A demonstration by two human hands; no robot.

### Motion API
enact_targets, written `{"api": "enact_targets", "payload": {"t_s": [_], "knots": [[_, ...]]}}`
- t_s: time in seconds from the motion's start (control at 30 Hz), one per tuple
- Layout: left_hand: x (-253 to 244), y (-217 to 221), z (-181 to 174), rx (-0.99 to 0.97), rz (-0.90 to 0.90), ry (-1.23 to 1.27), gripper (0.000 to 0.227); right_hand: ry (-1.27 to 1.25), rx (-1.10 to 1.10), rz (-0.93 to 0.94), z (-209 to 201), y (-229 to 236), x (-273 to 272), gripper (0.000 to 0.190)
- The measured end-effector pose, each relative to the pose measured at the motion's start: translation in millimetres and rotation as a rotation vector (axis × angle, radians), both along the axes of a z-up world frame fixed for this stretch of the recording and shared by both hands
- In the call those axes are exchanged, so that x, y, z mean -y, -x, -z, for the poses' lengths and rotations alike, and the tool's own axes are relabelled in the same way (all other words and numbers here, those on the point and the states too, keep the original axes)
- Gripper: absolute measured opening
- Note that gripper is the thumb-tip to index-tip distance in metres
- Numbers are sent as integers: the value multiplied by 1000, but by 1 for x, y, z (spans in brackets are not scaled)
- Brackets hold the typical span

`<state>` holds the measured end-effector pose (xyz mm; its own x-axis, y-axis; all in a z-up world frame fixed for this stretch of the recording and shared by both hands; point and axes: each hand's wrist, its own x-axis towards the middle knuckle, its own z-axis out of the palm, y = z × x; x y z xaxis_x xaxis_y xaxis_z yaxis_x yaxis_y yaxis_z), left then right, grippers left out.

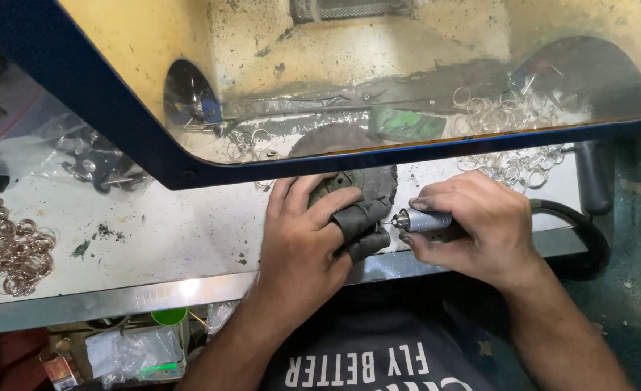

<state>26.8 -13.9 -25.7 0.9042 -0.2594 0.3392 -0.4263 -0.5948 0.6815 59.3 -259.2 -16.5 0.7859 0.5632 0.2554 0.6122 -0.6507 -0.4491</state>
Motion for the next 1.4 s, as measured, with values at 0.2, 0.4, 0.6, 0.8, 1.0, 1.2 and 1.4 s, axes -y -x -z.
{"api": "enact_targets", "payload": {"t_s": [0.2,0.4,0.6,0.8,1.0,1.2,1.4], "knots": [[-2,0,-1,-11,20,-6,16,44,21,28,5,1,2,27],[-1,0,1,-2,11,-8,12,41,16,17,7,1,3,30],[-2,0,-2,-9,12,-24,21,19,-23,-7,3,1,3,28],[-2,0,3,22,15,-9,18,59,12,-16,4,1,2,29],[-1,2,6,20,-2,4,20,50,22,-26,5,1,1,35],[-1,1,6,48,-13,-17,22,-1,23,-47,5,0,3,32],[-2,1,5,22,-1,-12,22,73,11,13,10,3,4,31]]}}
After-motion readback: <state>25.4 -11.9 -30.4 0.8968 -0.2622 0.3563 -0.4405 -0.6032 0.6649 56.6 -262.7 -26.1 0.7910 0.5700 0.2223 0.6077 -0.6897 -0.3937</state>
